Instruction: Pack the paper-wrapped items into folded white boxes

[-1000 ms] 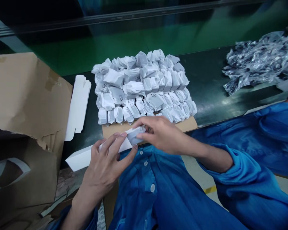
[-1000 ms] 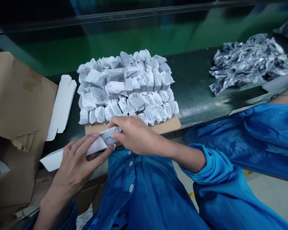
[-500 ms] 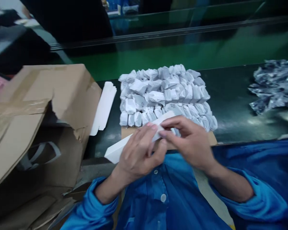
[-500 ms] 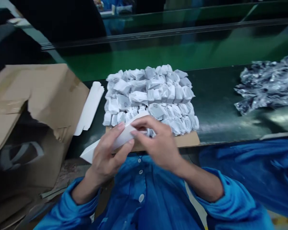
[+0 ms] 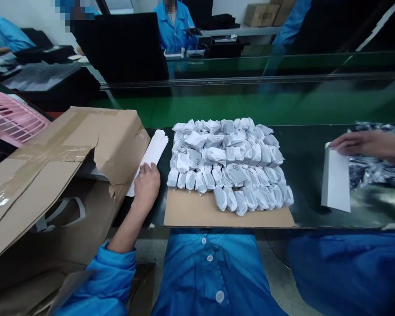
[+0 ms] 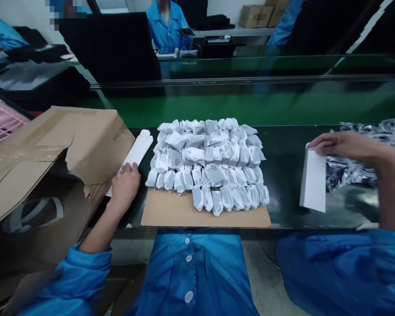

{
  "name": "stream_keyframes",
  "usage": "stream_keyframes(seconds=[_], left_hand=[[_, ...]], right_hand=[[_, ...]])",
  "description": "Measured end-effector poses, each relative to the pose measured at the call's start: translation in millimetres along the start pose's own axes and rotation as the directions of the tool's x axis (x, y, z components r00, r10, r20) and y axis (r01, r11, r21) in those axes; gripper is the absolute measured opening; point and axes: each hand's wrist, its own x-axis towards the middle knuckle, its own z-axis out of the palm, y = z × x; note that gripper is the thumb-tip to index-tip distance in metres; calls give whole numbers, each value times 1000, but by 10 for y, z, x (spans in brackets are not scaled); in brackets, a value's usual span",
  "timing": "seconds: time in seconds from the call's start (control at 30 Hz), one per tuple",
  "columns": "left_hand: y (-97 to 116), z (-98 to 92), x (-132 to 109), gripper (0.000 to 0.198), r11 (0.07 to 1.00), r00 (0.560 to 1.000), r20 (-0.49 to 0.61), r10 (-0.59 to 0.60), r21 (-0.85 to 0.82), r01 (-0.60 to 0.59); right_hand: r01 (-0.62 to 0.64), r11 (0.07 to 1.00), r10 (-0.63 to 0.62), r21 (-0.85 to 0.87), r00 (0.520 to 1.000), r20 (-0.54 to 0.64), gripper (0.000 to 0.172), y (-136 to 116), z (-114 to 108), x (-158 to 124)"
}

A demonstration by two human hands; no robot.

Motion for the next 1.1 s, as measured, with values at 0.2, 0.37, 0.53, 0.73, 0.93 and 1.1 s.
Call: stream_keyframes(seconds=[0.2,0.37,0.53,0.73,0.93,1.1], left_hand=[[21,-108,34,33,997,996,-46,-77,-7,77],[114,-179,-242,35,990,951,-279,-135,-78,117],[554,-383,-1006,37,877,673,-717,182,-191,-441],[383,-924,-1208,77,466,902,-417,-114,-824,-322],[234,-864,-967,25,399,994,111,8,-912,98],[169,-798,-996,25,389,885,259,388,-916,97]], right_hand=[[85,977,-100,-196,993,-65,42,-264,262,270],[-237,881,121,411,950,289,45,-2298,1260,-102],[-396,543,266,741,918,295,55,-2928,2081,-65],[-279,769,-288,574,650,703,23,-2459,1473,39],[200,977,-139,-75,861,489,72,-2629,1327,-363],[460,870,-380,-177,855,353,63,-2686,1385,-737]])
